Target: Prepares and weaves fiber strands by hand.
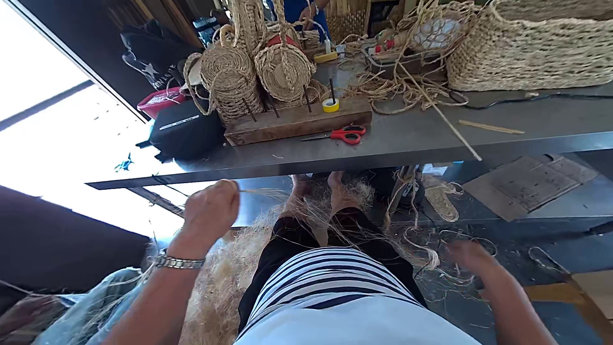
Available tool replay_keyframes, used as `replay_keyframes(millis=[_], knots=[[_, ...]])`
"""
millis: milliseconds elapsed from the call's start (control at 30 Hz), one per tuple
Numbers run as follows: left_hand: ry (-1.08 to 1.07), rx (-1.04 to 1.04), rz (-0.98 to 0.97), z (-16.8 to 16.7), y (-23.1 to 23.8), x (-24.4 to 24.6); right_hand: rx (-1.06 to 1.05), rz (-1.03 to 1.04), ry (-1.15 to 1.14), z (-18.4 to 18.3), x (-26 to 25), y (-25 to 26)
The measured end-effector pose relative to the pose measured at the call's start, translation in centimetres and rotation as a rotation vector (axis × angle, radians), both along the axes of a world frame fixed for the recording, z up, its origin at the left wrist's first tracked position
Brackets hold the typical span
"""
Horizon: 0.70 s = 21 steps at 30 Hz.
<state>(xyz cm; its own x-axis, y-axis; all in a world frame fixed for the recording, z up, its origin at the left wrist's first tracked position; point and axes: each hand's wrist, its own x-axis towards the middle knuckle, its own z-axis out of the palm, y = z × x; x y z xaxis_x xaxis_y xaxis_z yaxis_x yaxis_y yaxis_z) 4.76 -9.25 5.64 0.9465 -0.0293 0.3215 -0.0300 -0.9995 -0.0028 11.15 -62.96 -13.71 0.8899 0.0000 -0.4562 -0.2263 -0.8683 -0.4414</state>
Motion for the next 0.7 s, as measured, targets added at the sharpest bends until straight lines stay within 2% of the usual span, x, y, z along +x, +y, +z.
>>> replay_keyframes(millis=[67, 133, 167, 200, 267, 333, 367, 467, 600, 700], knots=[[-0.01, 0.02, -0.167, -0.8, -3.8, -0.1, 0.259, 0.097, -0.346, 5.4, 0.4, 4.1], [-0.076, 0.017, -0.38, -2.4, -8.0, 0.3, 0.477, 0.275, -0.713, 9.0, 0.5, 9.5], [-0.118, 0.008, -0.481, -3.2, -9.9, 0.6, 0.555, 0.355, -0.819, 10.5, 0.3, 12.7], [-0.163, 0.0, -0.565, -3.9, -11.6, 1.0, 0.627, 0.428, -0.851, 11.6, -0.2, 15.8], [-0.203, -0.031, -0.662, -4.7, -13.5, 2.1, 0.772, 0.523, -0.773, 12.5, -0.9, 20.2], [-0.179, -0.066, -0.7, -4.8, -12.9, 3.2, 0.94, 0.519, -0.623, 11.8, -0.6, 21.1], [-0.157, -0.062, -0.699, -4.8, -11.7, 3.7, 0.953, 0.514, -0.6, 11.2, 0.0, 20.1], [-0.063, -0.026, -0.553, -4.5, -6.8, 4.3, 0.741, 0.484, -0.601, 8.4, 1.7, 14.1], [-0.018, 0.0, -0.248, -2.0, -1.0, 5.1, 0.333, 0.225, -0.54, 4.9, 2.3, 4.7], [-0.022, -0.021, -0.088, 0.3, 0.9, 5.2, 0.094, 0.043, -0.437, 4.8, 1.6, 1.3]])
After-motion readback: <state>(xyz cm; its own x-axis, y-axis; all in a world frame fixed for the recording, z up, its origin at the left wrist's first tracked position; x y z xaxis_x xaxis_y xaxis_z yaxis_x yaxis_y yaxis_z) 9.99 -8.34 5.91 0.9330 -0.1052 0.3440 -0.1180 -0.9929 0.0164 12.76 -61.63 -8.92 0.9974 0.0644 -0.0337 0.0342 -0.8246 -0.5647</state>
